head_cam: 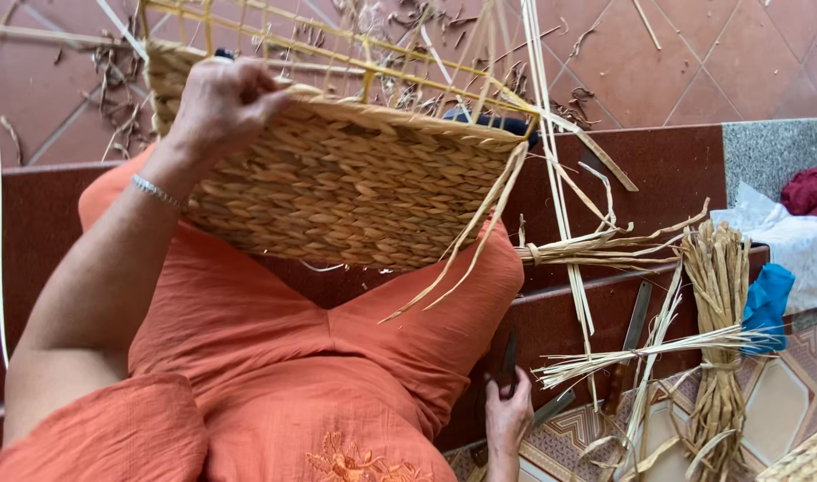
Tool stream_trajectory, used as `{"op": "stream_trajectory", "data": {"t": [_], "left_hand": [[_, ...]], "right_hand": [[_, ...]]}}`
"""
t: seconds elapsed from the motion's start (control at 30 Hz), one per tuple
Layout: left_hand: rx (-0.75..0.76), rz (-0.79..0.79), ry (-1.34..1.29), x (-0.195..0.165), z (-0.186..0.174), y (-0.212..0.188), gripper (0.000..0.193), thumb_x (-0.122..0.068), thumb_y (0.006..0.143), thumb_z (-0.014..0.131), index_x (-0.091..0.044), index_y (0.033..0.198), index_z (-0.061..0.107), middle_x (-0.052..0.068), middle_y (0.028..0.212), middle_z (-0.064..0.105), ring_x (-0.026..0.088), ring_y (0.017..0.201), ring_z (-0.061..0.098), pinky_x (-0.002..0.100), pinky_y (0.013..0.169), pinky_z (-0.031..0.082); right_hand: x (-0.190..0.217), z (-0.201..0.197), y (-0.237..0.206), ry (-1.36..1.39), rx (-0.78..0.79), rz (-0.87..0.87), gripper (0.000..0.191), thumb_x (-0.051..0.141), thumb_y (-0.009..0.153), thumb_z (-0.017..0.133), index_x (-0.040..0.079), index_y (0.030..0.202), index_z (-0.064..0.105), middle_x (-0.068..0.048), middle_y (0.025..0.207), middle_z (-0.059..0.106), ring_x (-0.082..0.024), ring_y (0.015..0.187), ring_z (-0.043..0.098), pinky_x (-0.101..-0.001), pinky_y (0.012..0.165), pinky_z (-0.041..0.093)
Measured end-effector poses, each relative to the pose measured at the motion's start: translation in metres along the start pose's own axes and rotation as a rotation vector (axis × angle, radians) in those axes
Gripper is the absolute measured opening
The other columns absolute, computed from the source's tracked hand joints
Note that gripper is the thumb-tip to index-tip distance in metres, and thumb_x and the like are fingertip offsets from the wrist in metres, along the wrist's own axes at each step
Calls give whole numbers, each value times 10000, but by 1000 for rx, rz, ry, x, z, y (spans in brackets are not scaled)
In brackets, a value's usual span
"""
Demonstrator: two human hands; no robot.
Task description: The person weaves a rectangular basket by hand, interlacing dried palm strips through a rigid frame. They repeatedly pull strips through the weave, adjust tension, and trim excess material with scissors.
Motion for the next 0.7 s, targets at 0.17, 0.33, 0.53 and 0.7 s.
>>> {"op": "stream_trajectory", "data": {"t": [0.17,0.33,0.53,0.7], "left_hand": [[76,-122,31,2,13,-24,231,-314,1025,767,-83,1033,777,86,838,742,170,686,694,336,633,569],[183,-198,352,-3,20,-33,270,-382,1050,721,-122,1009,782,120,804,738,255,737,698,423,742,560],[48,208,583,-61,41,-21,363,-366,1011,745,-89,1243,703,142,1197,690,296,1167,625,469,931,504],[-46,475,478,-127,111,5,590,-399,837,820,-75,1299,646,166,1210,592,323,1148,523,486,916,442]], "right_hand": [[-70,35,-4,-150,91,72,636,264,819,821,75,1363,551,-111,842,728,-301,818,718,-452,760,554],[-71,38,10,-291,166,-24,613,344,854,799,57,1354,590,-160,899,758,-310,823,733,-443,780,582],[21,-27,82,-126,84,-224,286,267,973,701,87,1194,715,-172,935,787,-292,767,760,-399,701,624],[158,-68,149,210,-423,-956,208,-42,962,733,-5,1161,683,-169,1075,737,-291,988,742,-360,870,643]]}}
Point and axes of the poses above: each hand's wrist, its own y-axis towards the middle knuckle, its own z-axis out of the palm, x = y × z, the point moved 5 cm from there along y, towards the middle knuckle
